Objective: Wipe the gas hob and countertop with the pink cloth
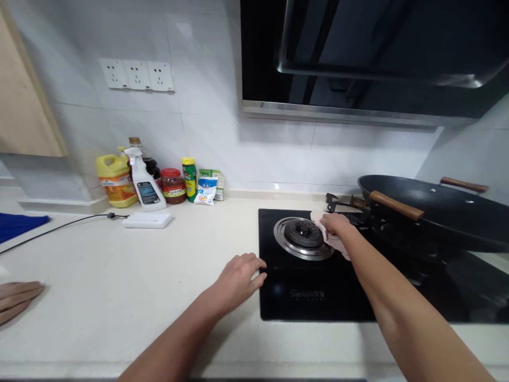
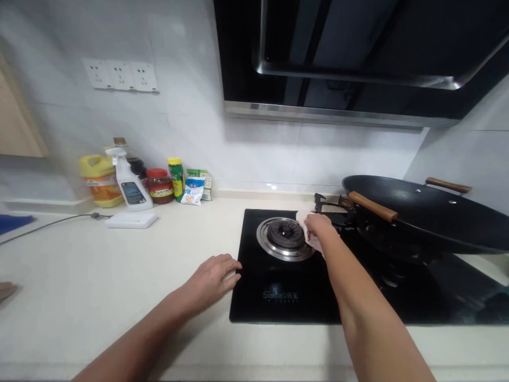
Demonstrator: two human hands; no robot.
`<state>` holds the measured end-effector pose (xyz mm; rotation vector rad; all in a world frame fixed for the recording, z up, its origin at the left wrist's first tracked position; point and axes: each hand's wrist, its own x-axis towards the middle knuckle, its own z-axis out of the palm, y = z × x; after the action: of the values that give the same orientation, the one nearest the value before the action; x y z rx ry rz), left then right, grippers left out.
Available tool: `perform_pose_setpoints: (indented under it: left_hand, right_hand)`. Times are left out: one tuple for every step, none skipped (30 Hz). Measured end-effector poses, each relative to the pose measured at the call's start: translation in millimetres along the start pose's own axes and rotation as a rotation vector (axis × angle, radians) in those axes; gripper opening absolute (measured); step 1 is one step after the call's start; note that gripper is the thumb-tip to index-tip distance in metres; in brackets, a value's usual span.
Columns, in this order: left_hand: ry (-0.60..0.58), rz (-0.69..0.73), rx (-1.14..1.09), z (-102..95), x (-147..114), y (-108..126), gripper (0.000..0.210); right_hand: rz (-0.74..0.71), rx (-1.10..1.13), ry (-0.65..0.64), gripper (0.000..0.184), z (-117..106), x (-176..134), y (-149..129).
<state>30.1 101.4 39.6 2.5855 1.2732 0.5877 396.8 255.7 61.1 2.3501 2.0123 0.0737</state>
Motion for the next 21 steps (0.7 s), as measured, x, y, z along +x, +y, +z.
perform_pose_setpoints:
  left_hand:
    - [0.002, 0.003, 0.016, 0.0, 0, 0, 0.027]
    - [0.002, 0.007, 0.03, 0.1, 0, -1, 0.027]
    - [0.003, 0.01, 0.042, 0.5, 0, -1, 0.027]
    - [0.004, 0.01, 0.054, 1.1, 0, -2, 0.027]
    - [0.006, 0.007, 0.067, 1.8, 1, -2, 0.027]
    - [0.006, 0.002, 0.077, 2.4, 1, -3, 0.026]
    - [0.006, -0.004, 0.085, 2.7, 1, -3, 0.026]
    - [0.008, -0.011, 0.091, 2.6, 2, -4, 0.025]
    - [0.01, -0.021, 0.095, 1.9, 2, -5, 0.025]
    - [0.011, -0.036, 0.093, 0.6, 2, -6, 0.025]
    - [0.017, -0.059, 0.089, -1.3, 2, -7, 0.026]
    - [0.033, -0.088, 0.086, -3.5, 2, -9, 0.027]
    - [0.057, -0.121, 0.081, -5.9, 2, -11, 0.028]
    - [0.088, -0.153, 0.074, -8.2, 2, -13, 0.028]
    - [0.123, -0.18, 0.065, -10.2, 2, -15, 0.029]
    - [0.161, -0.203, 0.054, -11.7, 3, -18, 0.029]
    - [0.198, -0.222, 0.04, -12.6, 4, -20, 0.029]
    - [0.227, -0.235, 0.024, -12.8, 6, -23, 0.029]
    - [0.25, -0.247, 0.009, -12.3, 7, -26, 0.029]
    - [0.272, -0.261, -0.003, -11.5, 9, -28, 0.029]
    - [0.296, -0.276, -0.012, -10.3, 11, -31, 0.028]
  right_hand:
    - [-0.032, 0.005, -0.011, 0.026, -2, 12, -3]
    - [-0.062, 0.007, -0.025, 0.027, -5, 24, -7]
    - [-0.093, 0.01, -0.037, 0.029, -7, 34, -14]
    - [-0.124, 0.012, -0.049, 0.031, -9, 44, -22]
    - [-0.157, 0.015, -0.061, 0.033, -11, 53, -31]
    - [-0.19, 0.017, -0.072, 0.034, -13, 61, -43]
    - [-0.224, 0.02, -0.082, 0.035, -14, 68, -55]
    - [-0.258, 0.024, -0.088, 0.036, -15, 73, -69]
    - [-0.29, 0.03, -0.093, 0.037, -15, 77, -84]
    - [-0.321, 0.036, -0.098, 0.04, -15, 78, -98]
    - [-0.35, 0.043, -0.103, 0.043, -15, 79, -112]
    - [-0.377, 0.051, -0.107, 0.046, -14, 77, -126]
    - [-0.402, 0.057, -0.112, 0.05, -13, 73, -138]
    - [-0.425, 0.064, -0.117, 0.054, -12, 67, -148]
    - [-0.45, 0.07, -0.122, 0.058, -12, 60, -157]
    - [-0.476, 0.078, -0.128, 0.061, -13, 52, -164]
    - [-0.506, 0.087, -0.135, 0.064, -14, 43, -169]
    - [-0.54, 0.096, -0.147, 0.066, -16, 33, -173]
    - [-0.577, 0.104, -0.16, 0.067, -19, 23, -176]
    - [-0.616, 0.11, -0.177, 0.068, -22, 13, -178]
    - [-0.655, 0.113, -0.195, 0.068, -25, 2, -180]
